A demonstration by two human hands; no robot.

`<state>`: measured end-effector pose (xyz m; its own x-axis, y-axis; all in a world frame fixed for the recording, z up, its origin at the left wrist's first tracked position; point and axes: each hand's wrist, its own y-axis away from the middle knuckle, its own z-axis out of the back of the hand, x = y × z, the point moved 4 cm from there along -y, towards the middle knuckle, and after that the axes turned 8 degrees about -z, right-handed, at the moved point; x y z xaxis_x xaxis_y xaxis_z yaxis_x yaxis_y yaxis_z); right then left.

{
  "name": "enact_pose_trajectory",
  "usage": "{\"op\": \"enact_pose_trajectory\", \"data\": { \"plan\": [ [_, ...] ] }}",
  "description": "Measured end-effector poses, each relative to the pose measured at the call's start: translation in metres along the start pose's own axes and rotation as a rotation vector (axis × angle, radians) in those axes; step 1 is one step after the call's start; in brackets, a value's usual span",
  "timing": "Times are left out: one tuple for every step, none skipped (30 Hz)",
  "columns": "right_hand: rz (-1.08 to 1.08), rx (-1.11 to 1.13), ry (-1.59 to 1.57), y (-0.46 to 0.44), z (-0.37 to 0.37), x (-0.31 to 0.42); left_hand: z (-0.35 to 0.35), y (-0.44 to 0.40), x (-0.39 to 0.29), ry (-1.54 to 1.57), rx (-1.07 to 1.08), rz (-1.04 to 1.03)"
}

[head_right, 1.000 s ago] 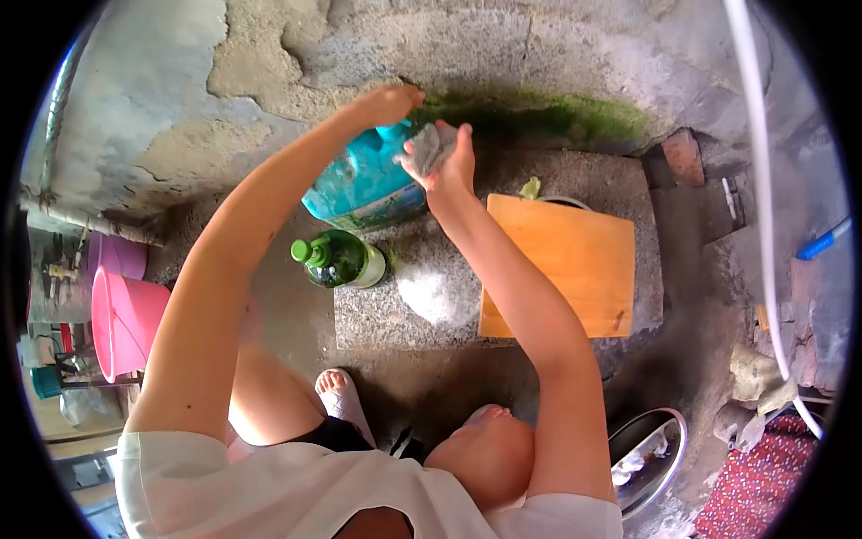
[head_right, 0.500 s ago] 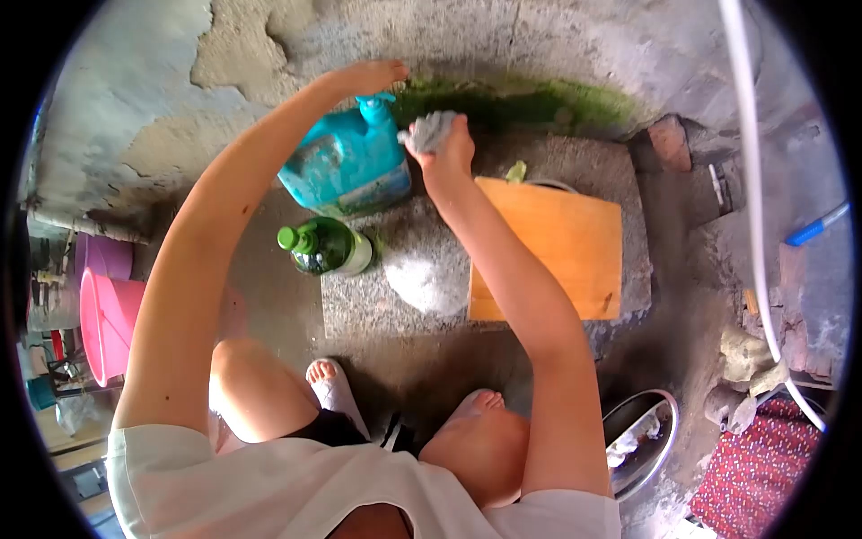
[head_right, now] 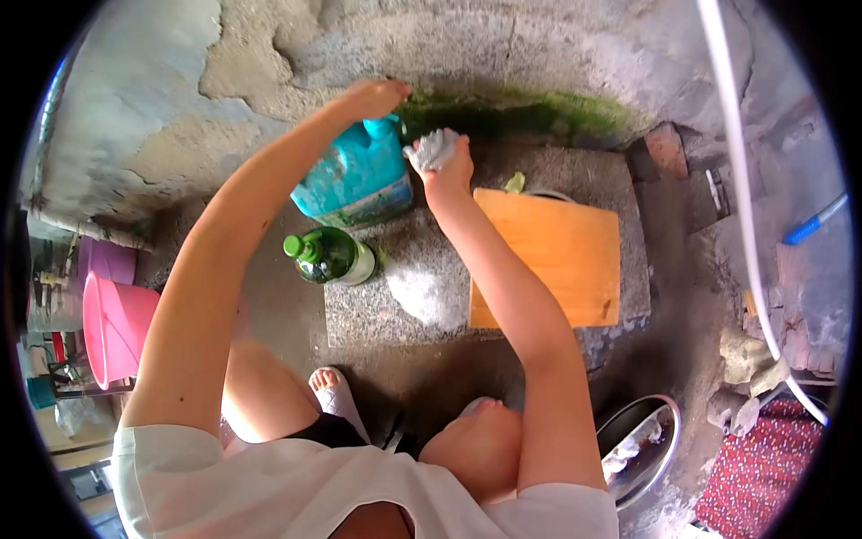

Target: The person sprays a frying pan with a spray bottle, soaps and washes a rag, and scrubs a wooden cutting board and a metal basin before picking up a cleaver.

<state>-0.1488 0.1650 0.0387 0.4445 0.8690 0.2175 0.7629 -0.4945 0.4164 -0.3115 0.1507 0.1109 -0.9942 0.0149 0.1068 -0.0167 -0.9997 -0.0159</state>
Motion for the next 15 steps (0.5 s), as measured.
{"op": "enact_pose_trajectory", "data": {
  "plan": [
    [0.019, -0.032, 0.005, 0.0, -0.004, 0.0, 0.016, 0.004, -0.006, 0.11, 0.032, 0.178],
    [0.02, -0.048, 0.026, 0.001, -0.003, 0.002, 0.036, 0.005, -0.007, 0.231, 0.033, 0.228],
    [0.052, 0.014, 0.014, 0.0, -0.005, 0.006, 0.05, 0.005, -0.009, 0.362, 0.047, 0.272],
    [0.075, 0.054, 0.002, 0.007, -0.003, 0.005, 0.043, 0.01, -0.014, 0.508, 0.079, 0.32],
    [0.084, -0.029, 0.05, 0.01, 0.001, 0.006, 0.028, 0.008, -0.008, 0.386, 0.225, 0.176],
    [0.102, -0.099, 0.095, 0.013, -0.003, 0.01, 0.014, 0.011, -0.011, 0.386, 0.184, 0.184],
    [0.081, -0.078, 0.053, 0.011, -0.003, 0.01, 0.007, 0.011, -0.011, 0.372, 0.121, 0.195],
    [0.059, -0.045, 0.016, 0.008, -0.005, 0.009, 0.009, 0.009, -0.005, 0.351, 0.048, 0.21],
    [0.037, -0.014, -0.024, 0.008, -0.006, 0.009, 0.024, 0.013, -0.014, 0.206, 0.019, 0.424],
    [0.011, 0.008, -0.063, 0.008, -0.003, 0.01, 0.041, 0.015, -0.014, 0.053, -0.088, 0.359],
    [-0.036, 0.209, -0.067, 0.011, -0.001, 0.015, 0.053, 0.018, -0.02, -0.087, -0.183, 0.287],
    [-0.096, 0.088, -0.062, 0.029, -0.001, 0.031, 0.056, 0.018, -0.034, -0.207, -0.27, 0.205],
    [0.045, 0.126, 0.072, 0.043, 0.004, 0.056, 0.084, 0.017, -0.051, -0.167, -0.551, 0.189],
    [0.179, 0.153, 0.212, 0.06, 0.014, 0.079, 0.115, 0.017, -0.068, -0.113, -0.827, 0.183],
    [0.403, 0.11, 0.513, 0.095, 0.018, 0.102, 0.123, 0.021, -0.097, 0.002, -0.822, 0.185]
  ]
}}
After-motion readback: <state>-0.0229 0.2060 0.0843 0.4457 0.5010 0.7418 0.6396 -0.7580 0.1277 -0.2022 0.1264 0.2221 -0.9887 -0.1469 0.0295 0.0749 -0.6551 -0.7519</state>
